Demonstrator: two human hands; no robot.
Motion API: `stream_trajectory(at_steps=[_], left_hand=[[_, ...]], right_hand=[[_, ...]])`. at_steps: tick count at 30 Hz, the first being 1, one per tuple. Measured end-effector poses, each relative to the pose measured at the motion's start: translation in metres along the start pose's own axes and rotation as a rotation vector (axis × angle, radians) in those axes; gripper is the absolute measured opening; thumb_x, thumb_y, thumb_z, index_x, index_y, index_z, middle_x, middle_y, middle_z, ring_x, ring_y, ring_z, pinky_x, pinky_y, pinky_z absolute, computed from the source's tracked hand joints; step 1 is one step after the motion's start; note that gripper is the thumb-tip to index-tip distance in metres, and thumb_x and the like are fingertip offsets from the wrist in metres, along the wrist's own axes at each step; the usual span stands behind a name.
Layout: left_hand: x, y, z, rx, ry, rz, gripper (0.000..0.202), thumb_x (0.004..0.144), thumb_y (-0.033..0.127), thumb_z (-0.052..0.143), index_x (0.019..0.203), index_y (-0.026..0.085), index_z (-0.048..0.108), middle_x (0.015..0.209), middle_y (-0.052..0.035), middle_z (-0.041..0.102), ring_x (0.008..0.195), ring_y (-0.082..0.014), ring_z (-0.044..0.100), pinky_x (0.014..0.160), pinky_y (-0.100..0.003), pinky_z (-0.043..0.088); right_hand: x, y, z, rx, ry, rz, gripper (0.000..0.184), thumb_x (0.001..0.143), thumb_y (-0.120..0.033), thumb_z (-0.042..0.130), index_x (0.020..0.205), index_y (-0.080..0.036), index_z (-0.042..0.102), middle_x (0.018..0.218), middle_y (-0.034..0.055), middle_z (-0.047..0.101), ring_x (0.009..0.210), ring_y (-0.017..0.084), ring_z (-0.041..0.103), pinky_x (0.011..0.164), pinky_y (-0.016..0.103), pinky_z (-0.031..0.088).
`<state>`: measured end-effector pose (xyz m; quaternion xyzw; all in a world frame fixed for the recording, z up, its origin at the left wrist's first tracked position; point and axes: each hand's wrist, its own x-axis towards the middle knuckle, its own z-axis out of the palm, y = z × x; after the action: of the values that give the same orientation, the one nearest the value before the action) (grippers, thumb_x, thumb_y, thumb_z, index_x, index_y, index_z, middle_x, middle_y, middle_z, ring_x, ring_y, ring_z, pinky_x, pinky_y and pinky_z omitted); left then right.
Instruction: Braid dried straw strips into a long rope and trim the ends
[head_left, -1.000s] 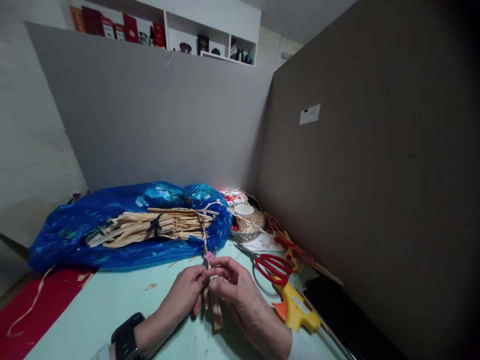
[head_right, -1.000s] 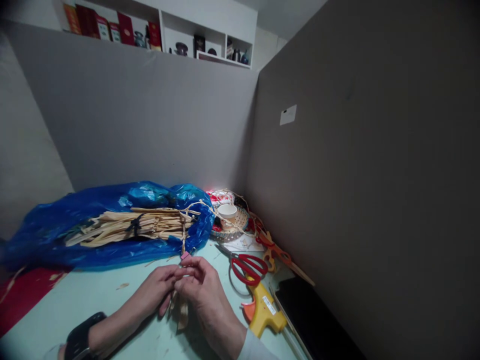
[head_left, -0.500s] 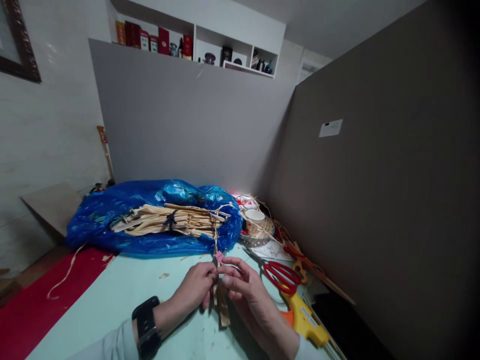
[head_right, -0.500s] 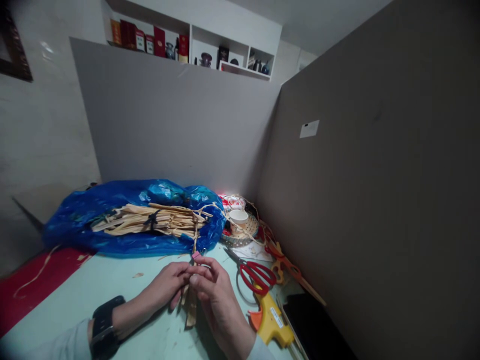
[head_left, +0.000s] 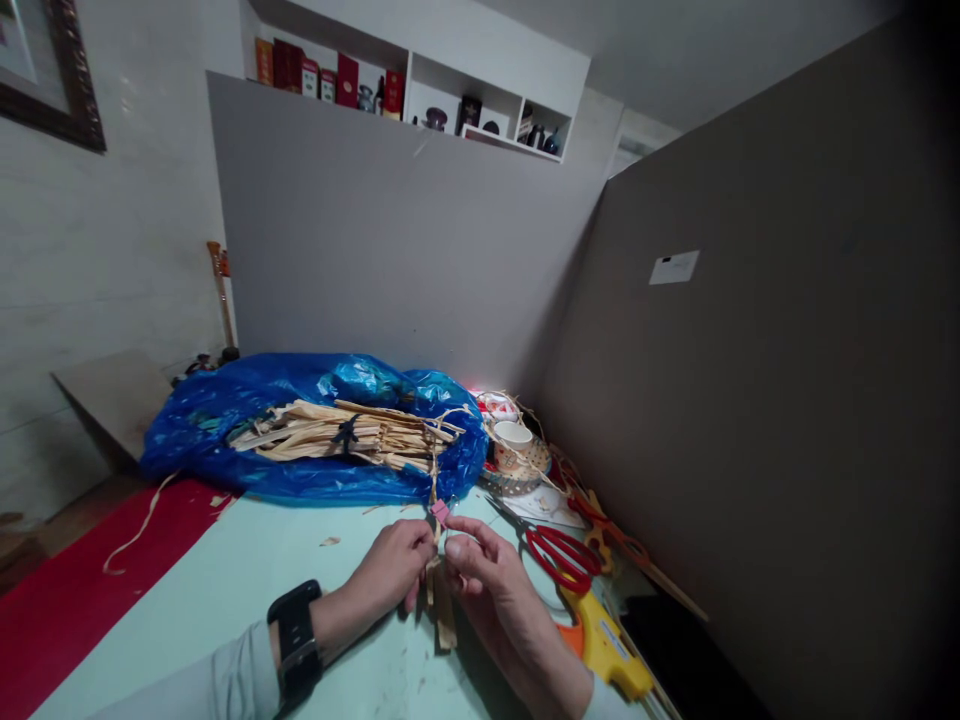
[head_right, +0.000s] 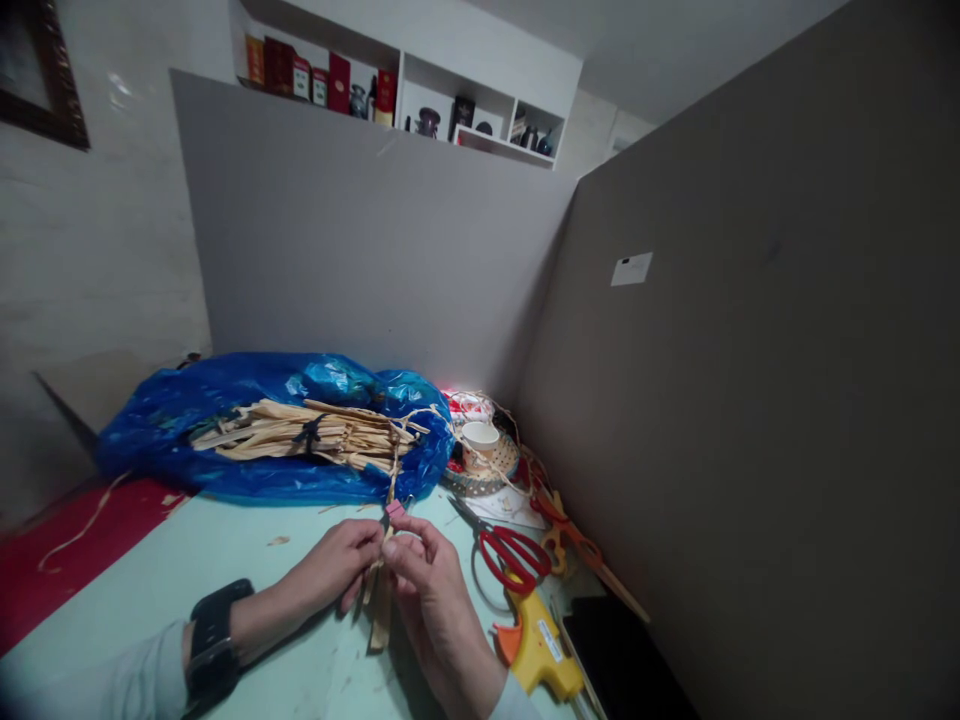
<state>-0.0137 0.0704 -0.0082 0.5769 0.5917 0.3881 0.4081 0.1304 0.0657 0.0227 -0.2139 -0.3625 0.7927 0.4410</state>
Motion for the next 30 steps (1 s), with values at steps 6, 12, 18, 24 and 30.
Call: stream_trajectory(at_steps=[6, 12, 18, 24, 30], left_hand=[[0.0004, -0.0017, 0.0012, 0.005, 0.003, 0.004, 0.029, 0.081, 0.038, 0.048, 0.056, 0.023, 0.041, 0.030, 0.0082, 0.044, 0.027, -0.0117, 0.045, 0.037, -0.022, 0.027], [-0.0016, 0.0027, 0.0001, 0.020, 0.011, -0.003, 0.030, 0.083, 0.033, 0.047, 0.056, 0.022, 0.042, 0.029, 0.0095, 0.041, 0.026, -0.0107, 0.044, 0.039, -0.022, 0.027], [-0.0013, 0.0020, 0.0003, 0.041, -0.015, -0.031, 0.032, 0.089, 0.037, 0.049, 0.062, 0.019, 0.049, 0.038, 0.0110, 0.045, 0.030, -0.0087, 0.043, 0.038, -0.022, 0.032], [-0.0008, 0.0009, 0.0008, 0.036, 0.007, -0.010, 0.024, 0.080, 0.030, 0.044, 0.058, 0.023, 0.042, 0.033, 0.0075, 0.045, 0.028, -0.0121, 0.046, 0.038, -0.022, 0.028], [-0.0001, -0.0014, 0.0003, 0.031, 0.018, 0.003, 0.024, 0.079, 0.032, 0.045, 0.058, 0.023, 0.040, 0.031, 0.0082, 0.042, 0.028, -0.0123, 0.046, 0.038, -0.021, 0.028]], right_hand=[[-0.0014, 0.0019, -0.0001, 0.014, -0.038, -0.012, 0.036, 0.066, -0.023, 0.080, 0.095, -0.015, 0.060, 0.061, -0.0044, 0.055, 0.052, 0.008, 0.047, 0.052, 0.019, 0.035], [0.0019, 0.0038, -0.0021, 0.018, 0.008, 0.002, 0.027, 0.065, -0.024, 0.080, 0.074, -0.014, 0.057, 0.058, -0.0052, 0.047, 0.052, 0.006, 0.041, 0.051, 0.018, 0.033], [-0.0016, 0.0018, 0.0014, 0.011, -0.060, 0.031, 0.030, 0.071, -0.028, 0.077, 0.065, -0.014, 0.051, 0.056, -0.0064, 0.037, 0.051, 0.005, 0.031, 0.050, 0.018, 0.028], [-0.0024, 0.0025, 0.0024, 0.008, -0.097, 0.046, 0.031, 0.074, -0.029, 0.075, 0.064, -0.014, 0.050, 0.053, -0.0076, 0.033, 0.050, 0.005, 0.027, 0.050, 0.018, 0.025], [-0.0005, 0.0049, 0.0024, 0.033, -0.083, 0.079, 0.036, 0.070, -0.031, 0.077, 0.062, -0.016, 0.046, 0.052, -0.0091, 0.029, 0.048, 0.004, 0.021, 0.047, 0.018, 0.020]])
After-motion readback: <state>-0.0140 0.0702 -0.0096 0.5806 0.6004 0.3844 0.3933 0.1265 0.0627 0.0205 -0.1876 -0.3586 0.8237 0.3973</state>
